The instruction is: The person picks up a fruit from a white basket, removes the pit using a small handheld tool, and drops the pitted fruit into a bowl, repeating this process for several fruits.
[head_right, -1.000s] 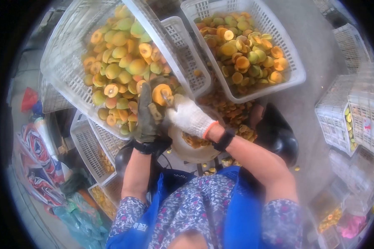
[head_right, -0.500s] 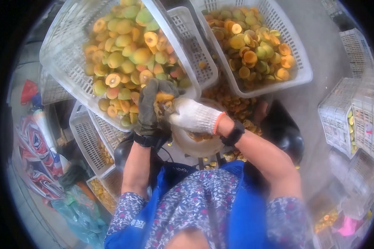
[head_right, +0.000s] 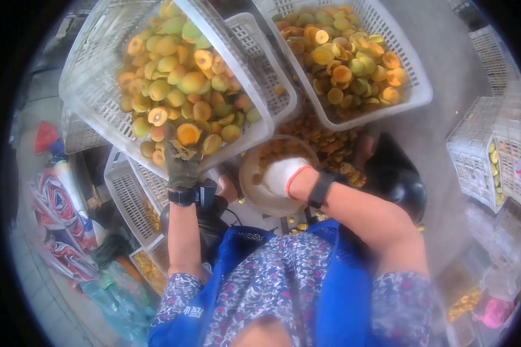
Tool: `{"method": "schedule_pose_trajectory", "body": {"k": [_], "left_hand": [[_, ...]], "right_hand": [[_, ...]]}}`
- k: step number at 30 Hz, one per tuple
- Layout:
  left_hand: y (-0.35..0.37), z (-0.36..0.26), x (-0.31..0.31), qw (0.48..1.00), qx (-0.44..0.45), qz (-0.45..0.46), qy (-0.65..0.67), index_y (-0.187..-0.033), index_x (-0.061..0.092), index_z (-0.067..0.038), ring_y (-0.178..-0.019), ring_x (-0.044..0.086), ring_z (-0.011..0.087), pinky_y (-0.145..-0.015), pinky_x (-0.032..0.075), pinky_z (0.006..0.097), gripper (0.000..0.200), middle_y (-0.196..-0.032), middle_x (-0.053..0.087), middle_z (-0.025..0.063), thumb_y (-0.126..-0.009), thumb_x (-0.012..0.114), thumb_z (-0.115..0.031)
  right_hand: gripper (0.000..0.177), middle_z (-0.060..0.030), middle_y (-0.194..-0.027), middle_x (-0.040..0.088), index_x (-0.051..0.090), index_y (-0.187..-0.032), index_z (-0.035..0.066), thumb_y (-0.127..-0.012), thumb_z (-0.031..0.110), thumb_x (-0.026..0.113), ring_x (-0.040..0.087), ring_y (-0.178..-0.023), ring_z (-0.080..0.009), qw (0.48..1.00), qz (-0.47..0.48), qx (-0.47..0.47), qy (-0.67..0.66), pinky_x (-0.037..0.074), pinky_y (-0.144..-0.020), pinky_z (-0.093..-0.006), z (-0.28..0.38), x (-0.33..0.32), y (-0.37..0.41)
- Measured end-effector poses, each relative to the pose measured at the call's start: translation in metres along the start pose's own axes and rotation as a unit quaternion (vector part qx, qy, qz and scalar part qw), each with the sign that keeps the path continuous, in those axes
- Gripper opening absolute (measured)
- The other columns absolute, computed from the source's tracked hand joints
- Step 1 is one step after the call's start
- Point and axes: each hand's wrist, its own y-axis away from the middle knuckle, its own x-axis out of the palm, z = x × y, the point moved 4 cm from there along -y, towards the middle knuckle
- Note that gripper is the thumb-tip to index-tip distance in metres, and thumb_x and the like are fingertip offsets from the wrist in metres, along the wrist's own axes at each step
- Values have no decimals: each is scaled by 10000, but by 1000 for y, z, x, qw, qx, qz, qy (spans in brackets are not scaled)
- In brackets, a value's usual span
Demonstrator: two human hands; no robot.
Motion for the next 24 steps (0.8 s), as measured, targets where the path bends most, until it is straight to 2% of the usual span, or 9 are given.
{"method": "schedule_pose_trajectory", "body": {"k": [1, 4, 5, 6, 9, 13, 18, 20, 24], "left_hand": [[-3, 5, 10, 915, -75, -56, 391, -1354, 398, 8, -1174, 522, 260, -953, 479, 399, 432, -1212, 541, 123, -974, 502, -168], [-38, -116, 3, 817, -117, 86, 558, -1341, 408, 26, -1158, 540, 303, -959, 477, 400, 434, -1222, 543, 116, -959, 527, -143], [-39, -152, 6, 961, -3, 75, 268, -1297, 482, -9, -1067, 604, 309, -908, 498, 369, 419, -1160, 608, 129, -947, 552, -229], [-46, -126, 11, 961, 1, 73, 266, -1297, 482, -9, -1067, 604, 309, -908, 498, 369, 419, -1160, 608, 129, -947, 552, -229], [-38, -32, 49, 910, 58, 296, -285, -1233, 586, -130, -957, 648, 285, -802, 513, 356, 381, -1063, 670, 129, -897, 586, -310], [-28, -19, 71, 864, 9, 322, -386, -1253, 577, -149, -954, 647, 296, -807, 510, 381, 438, -1086, 669, 116, -868, 620, -354], [-25, -3, 63, 922, 23, 254, -291, -1263, 547, -172, -1005, 636, 286, -803, 516, 414, 494, -1112, 650, 104, -834, 630, -403], [-30, 0, 61, 909, -98, 306, -267, -1240, 571, -168, -1009, 630, 282, -796, 514, 418, 478, -1091, 654, 110, -821, 638, -387], [-25, -8, 70, 924, 69, 252, -280, -1147, 618, -151, -983, 626, 291, -780, 514, 424, 383, -1044, 655, 110, -818, 643, -346]], "right_hand": [[235, -184, -855, 698, 690, -932, 28, -833, 185, 546, 687, -830, -344, 1000, -13, 26, -12, 550, -703, -431, -2, -3, -6], [244, -178, -859, 700, 684, -938, 13, -820, 189, 561, 685, -823, -350, 996, -62, 2, -64, 549, -700, -430, -4, -8, -11], [244, -178, -859, 700, 684, -938, 13, -820, 189, 561, 685, -823, -350, 996, -62, 0, -64, 549, -700, -430, -4, -9, -10], [241, -183, -862, 698, 689, -932, 22, -817, 188, 558, 683, -819, -350, 998, -46, -2, -42, 547, -702, -433, -5, -12, -11], [236, -191, -869, 694, 698, -922, 38, -811, 186, 551, 680, -809, -350, 1000, -20, -2, -7, 542, -705, -437, -11, -13, -9], [237, -189, -887, 692, 707, -908, 51, -805, 193, 547, 675, -815, -349, 997, -65, -9, -36, 538, -716, -439, -16, -12, -11], [228, -194, -848, 682, 685, -914, 68, -791, 187, 535, 663, -779, -361, 997, -67, -6, -43, 533, -702, -452, -20, -35, -11], [241, -209, -796, 666, 668, -897, 42, -769, 190, 526, 650, -731, -387, 989, -128, -15, -70, 532, -677, -469, -27, -49, -7], [256, -221, -775, 655, 646, -903, 8, -784, 206, 535, 647, -744, -391, 986, -155, -28, -55, 529, -680, -471, -35, -70, -4]]}}
